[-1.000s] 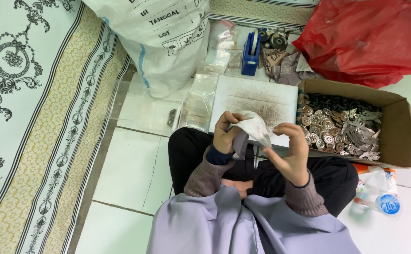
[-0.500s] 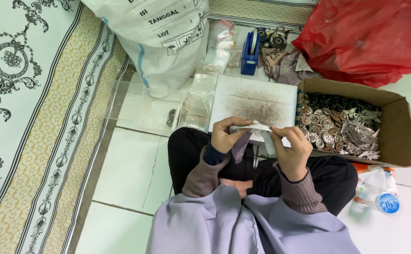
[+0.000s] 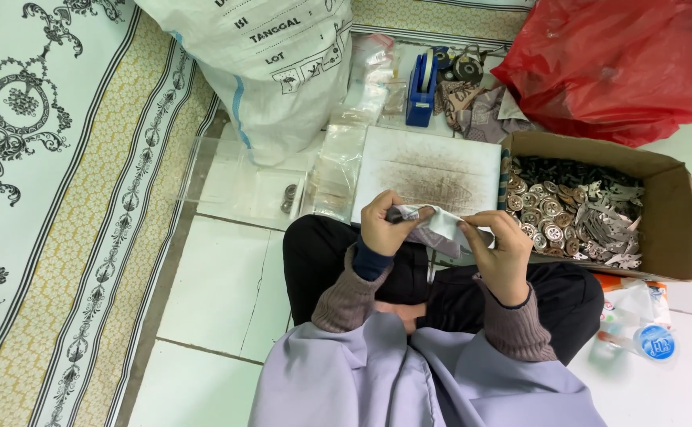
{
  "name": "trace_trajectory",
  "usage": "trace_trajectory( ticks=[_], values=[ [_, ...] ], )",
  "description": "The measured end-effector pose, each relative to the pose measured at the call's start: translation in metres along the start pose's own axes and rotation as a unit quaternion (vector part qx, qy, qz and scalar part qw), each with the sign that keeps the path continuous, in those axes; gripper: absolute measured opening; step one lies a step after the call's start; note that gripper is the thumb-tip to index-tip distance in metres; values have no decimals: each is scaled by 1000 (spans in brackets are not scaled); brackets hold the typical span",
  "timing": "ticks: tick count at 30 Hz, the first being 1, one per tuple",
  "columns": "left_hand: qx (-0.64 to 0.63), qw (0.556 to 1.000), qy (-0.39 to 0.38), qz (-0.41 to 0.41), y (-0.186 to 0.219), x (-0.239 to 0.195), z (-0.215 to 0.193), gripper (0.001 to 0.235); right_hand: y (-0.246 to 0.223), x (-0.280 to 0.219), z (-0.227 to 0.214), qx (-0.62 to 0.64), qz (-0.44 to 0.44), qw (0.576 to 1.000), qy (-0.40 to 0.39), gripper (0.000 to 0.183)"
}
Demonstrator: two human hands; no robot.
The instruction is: A person is sitting on the floor, sorting small metal parts from a cardboard box and placing them into small plastic bags.
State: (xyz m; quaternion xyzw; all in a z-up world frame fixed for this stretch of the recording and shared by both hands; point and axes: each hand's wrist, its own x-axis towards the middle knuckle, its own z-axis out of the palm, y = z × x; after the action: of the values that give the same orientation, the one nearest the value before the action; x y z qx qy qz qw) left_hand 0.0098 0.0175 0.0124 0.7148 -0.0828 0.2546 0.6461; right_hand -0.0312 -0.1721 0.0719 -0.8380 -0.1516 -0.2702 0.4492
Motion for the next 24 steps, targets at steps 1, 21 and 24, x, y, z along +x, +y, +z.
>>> trace_trajectory(
  ticks=[1,21,24],
  values=[
    [0,1000,0,0,-2,0,1,41,1,0,-1,0,0,1000,0,10],
    [115,993,-28,-26,-11,8,-3,25,21,-7,5,-1,-5,1000,-30,10],
    [163,986,-27,21,15,19,-10,26,27,-8,6,-2,-7,999,-34,10]
  ],
)
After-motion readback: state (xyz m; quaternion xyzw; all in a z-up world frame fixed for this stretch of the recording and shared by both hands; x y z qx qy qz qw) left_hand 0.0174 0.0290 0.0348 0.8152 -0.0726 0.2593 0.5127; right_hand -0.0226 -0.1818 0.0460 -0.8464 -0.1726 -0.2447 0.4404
